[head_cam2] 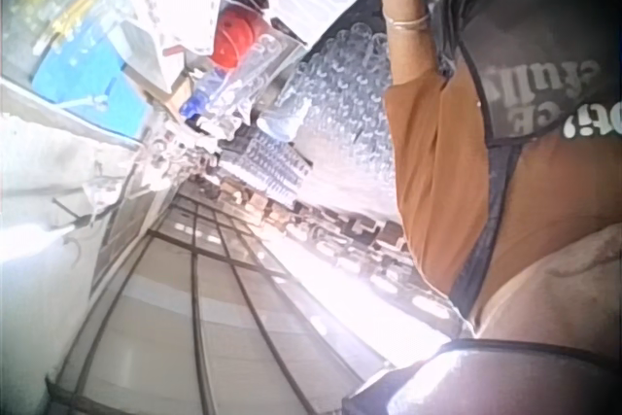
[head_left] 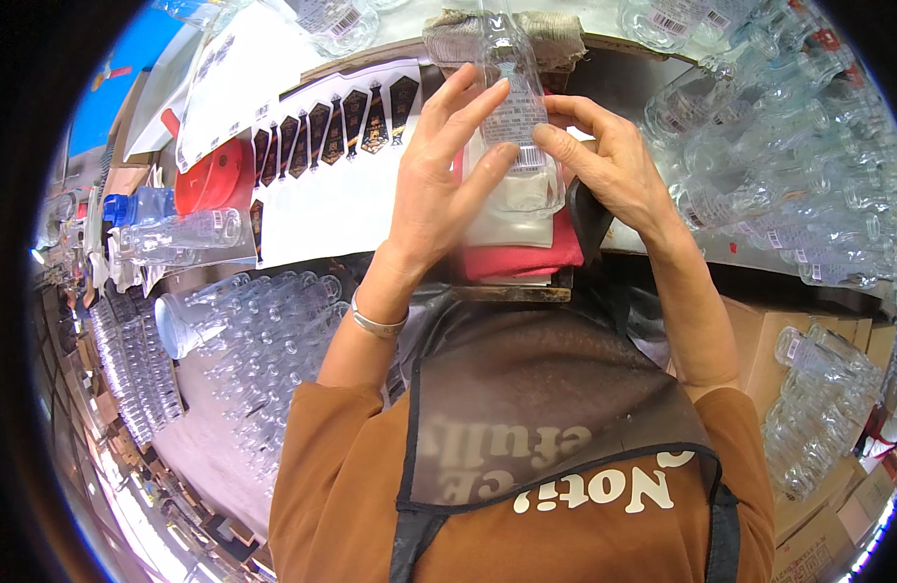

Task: The person repeatedly picks up clear plastic bottles, applies a black label to each bottle, and places the labeled bottles on a nearby surface. The process is performed one at a time in a repetitive sequence.

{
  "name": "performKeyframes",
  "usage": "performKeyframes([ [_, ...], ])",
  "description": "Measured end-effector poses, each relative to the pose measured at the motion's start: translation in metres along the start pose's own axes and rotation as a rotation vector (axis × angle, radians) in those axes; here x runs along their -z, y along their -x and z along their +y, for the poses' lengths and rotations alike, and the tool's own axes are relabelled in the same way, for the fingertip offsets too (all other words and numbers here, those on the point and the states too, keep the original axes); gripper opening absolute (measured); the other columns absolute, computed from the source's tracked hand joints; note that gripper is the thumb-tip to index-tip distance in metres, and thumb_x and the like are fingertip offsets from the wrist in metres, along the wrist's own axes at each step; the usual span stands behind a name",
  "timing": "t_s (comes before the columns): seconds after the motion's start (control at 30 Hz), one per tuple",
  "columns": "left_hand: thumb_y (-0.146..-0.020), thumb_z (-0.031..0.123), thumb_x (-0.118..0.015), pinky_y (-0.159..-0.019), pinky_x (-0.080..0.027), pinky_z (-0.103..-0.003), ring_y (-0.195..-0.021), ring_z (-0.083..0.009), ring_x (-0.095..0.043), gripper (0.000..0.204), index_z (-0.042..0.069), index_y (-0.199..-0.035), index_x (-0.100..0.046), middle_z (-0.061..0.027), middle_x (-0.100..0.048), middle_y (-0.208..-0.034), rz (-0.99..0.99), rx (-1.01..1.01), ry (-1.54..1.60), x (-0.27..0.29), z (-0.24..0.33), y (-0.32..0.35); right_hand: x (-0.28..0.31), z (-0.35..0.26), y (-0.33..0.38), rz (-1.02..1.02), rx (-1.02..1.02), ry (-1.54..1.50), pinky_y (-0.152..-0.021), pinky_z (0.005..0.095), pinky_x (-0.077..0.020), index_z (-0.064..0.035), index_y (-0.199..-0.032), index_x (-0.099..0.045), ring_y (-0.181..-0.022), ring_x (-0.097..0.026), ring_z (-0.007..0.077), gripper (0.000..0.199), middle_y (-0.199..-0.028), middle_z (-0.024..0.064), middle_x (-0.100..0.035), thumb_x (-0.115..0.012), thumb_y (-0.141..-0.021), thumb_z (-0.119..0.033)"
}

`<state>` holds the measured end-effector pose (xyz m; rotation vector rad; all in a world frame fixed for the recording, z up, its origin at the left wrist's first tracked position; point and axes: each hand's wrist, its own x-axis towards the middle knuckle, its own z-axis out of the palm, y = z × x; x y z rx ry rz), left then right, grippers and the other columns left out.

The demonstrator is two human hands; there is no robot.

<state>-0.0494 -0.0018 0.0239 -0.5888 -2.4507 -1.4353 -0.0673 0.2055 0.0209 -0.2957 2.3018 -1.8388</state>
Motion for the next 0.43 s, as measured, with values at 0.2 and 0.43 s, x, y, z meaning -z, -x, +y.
performKeyframes([
  [0.2,-0.087,0.015,-0.075,-0.108,-0.043,-0.042,-0.132,-0.0334,-0.051,0.053,0.015,-0.138,-0.061,-0.0195,-0.045,-0.149,-0.005,-0.033,-0.04,0.0002,-0.0003,-0.0003,0.0014,0.0029,0.0001,-0.015,0.006,-0.035,-0.082,0.0305,-0.054,0.0055,-0.125,-0.063,-0.093,-0.069,0.0182,0.055,-0.11,0.0152,-0.072,-0.073,-0.091,-0.036],
  [0.43,-0.087,0.017,-0.075,-0.108,-0.043,-0.042,-0.133,-0.0332,-0.051,0.053,0.015,-0.139,-0.061,-0.019,-0.045,-0.15,-0.013,-0.027,-0.041,-0.0003,-0.0011,0.0002,0.0014,0.0036,0.0008,-0.021,-0.002,-0.058,-0.084,0.0308,-0.0542,0.0055,-0.126,-0.062,-0.096,-0.069,0.0193,0.056,-0.112,0.0159,-0.071,-0.072,-0.091,-0.036],
])
